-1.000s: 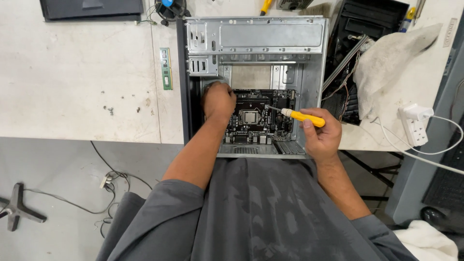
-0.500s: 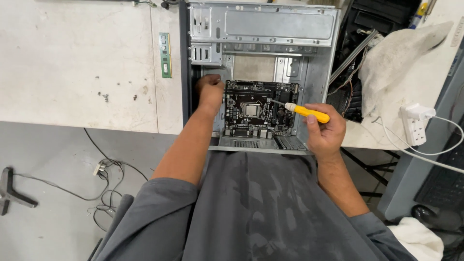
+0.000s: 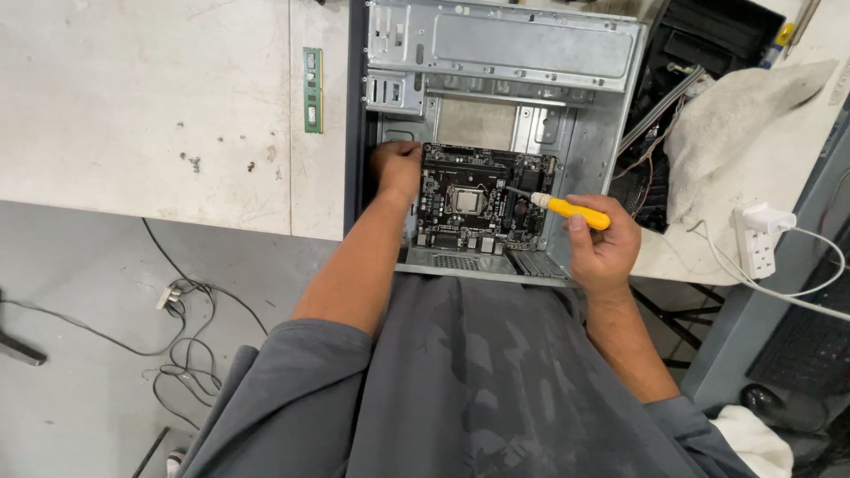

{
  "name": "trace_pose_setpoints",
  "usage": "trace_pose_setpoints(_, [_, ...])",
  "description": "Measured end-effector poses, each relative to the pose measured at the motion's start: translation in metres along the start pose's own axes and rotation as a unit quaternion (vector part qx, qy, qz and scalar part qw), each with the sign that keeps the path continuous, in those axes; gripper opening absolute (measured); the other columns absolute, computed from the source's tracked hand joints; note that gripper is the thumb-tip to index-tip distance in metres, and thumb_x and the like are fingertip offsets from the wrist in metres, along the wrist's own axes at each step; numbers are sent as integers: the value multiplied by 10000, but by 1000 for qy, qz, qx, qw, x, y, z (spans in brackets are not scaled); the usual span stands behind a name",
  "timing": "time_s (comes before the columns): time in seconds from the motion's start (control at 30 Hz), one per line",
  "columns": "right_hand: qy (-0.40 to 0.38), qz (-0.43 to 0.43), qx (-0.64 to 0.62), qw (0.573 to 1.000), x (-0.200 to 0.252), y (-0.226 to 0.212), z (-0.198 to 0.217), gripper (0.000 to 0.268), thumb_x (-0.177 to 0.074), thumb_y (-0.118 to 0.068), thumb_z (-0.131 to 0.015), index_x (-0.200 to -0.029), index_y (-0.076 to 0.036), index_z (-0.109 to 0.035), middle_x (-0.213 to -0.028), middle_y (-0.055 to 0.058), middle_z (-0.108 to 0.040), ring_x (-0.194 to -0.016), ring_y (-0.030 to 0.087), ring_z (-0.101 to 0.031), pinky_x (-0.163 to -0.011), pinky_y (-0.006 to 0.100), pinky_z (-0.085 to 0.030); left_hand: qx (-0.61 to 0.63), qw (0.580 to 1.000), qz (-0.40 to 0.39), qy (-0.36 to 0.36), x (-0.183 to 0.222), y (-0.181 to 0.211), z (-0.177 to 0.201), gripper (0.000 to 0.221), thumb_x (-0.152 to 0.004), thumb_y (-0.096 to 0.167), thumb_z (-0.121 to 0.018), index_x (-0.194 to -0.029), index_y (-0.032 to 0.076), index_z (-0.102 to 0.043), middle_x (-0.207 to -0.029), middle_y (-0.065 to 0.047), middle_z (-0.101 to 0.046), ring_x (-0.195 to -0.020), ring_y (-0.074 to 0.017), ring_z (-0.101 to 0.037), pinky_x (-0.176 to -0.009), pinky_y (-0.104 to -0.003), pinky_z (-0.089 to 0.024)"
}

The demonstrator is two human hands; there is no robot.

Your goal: Securing a motherboard into a computer case using a screwdriver, followed by installing a RAM module and a CPU cooler.

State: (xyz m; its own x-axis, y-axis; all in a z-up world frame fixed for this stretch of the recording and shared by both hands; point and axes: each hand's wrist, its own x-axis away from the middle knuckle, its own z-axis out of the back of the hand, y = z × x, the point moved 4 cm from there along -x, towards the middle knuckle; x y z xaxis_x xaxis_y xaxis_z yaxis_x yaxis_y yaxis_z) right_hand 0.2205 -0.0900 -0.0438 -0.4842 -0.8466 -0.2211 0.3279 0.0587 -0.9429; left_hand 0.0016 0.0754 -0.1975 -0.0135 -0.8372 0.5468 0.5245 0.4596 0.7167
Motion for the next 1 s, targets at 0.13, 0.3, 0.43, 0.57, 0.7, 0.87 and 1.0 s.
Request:
trace_pose_setpoints(0.13, [-20,-3,20,1000,-1,-7,-3,208,-886,-119,-542,-939,62,-632,-579,128,-545,-493,154,-467,-527,279,-424,31,998,33,44,6,9,1,174,-802,145,-626,-897,9,-677,-842,-128,-665,-844,-252,-650,-692,-345,-518])
trace_pose_setpoints(0.3, [-34,24,55,998,-21,-29,-18,286,-984,-201,-377,-880,-6,-558,-706,106,-469,-608,165,-423,-633,294,-379,215,958,134,137,-8,-11,-20,176,-854,155,-594,-953,9,-604,-878,-108,-583,-913,-220,-577,-782,-343,-449])
trace_pose_setpoints(0.43, [-72,44,-9,996,-48,-36,-56,202,-998,-169,-318,-882,-35,-415,-764,98,-502,-671,161,-487,-676,299,-403,256,943,169,126,27,23,-4,214,-873,220,-564,-1006,54,-590,-925,-68,-602,-965,-205,-579,-838,-343,-432])
trace_pose_setpoints(0.57, [-291,-86,212,929,-72,-28,-110,197,-900,-37,-471,-1077,25,-532,-1030,218,-563,-904,399,-576,-789,485,-459,238,942,225,76,28,5,-11,229,-904,283,-511,-1023,92,-549,-980,-62,-573,-987,-202,-553,-827,-337,-457])
trace_pose_setpoints(0.7, [-452,-158,349,805,-77,-23,-147,433,-826,-50,-431,-1250,29,-469,-1268,216,-456,-1036,409,-541,-850,507,-468,219,947,233,45,34,10,-10,198,-928,283,-485,-1021,121,-553,-995,-48,-565,-1029,-195,-539,-870,-335,-421])
trace_pose_setpoints(0.87, [-449,-185,347,802,-66,12,-145,479,-808,-68,-433,-1284,-31,-472,-1252,177,-473,-1041,386,-543,-846,470,-471,218,948,231,38,36,14,-5,178,-934,257,-473,-1007,111,-542,-963,-52,-547,-1002,-195,-528,-861,-334,-406])
trace_pose_setpoints(1.0, [-430,-190,320,822,-62,22,-139,459,-817,-68,-460,-1274,-78,-506,-1237,149,-498,-1053,350,-543,-837,434,-476,181,957,227,24,44,29,5,189,-930,287,-466,-1017,138,-542,-972,-28,-565,-998,-182,-550,-851,-328,-434])
